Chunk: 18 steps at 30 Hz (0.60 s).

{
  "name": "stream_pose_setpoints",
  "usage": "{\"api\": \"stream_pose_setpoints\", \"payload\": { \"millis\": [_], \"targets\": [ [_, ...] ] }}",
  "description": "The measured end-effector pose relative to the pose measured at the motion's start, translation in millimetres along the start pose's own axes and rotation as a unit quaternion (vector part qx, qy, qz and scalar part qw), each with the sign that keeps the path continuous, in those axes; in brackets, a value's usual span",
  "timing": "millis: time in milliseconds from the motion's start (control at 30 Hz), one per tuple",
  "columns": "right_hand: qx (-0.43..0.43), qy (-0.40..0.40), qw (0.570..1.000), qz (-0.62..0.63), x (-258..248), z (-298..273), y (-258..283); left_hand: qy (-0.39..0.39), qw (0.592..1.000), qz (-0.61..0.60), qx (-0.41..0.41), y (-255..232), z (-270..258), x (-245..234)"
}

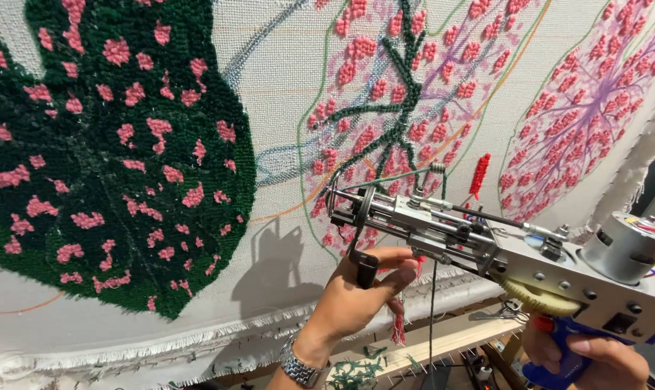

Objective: Using a tufting gun to create a floral pattern on a rug canvas.

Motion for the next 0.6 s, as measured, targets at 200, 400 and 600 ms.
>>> {"api": "stream_pose_setpoints", "payload": {
  "millis": [200,400,600],
  "targets": [
    [0.015,0.046,0.998,-0.047,-8.7,-3.0,10.8,0.033,0.999,-0.029,0.021,25.8,2.0,-0.9],
    [0.011,-0.018,0.994,-0.104,15.3,-31.4,42.0,0.063,0.991,-0.112,-0.037,36.4,-1.6,18.6],
    [0.017,-0.108,0.981,-0.158,36.2,-56.6,64.2,0.081,0.987,-0.093,-0.105,64.8,-1.3,34.1]
  ]
}}
Point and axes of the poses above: each hand's wrist, its own z-axis towards the middle knuckle, its own x-axis out of the palm, y = z × x, the point moved 3 cm from there along z, towards the middle knuckle, and after that the axes turned 7 degrees about z, right-handed, at the moved point
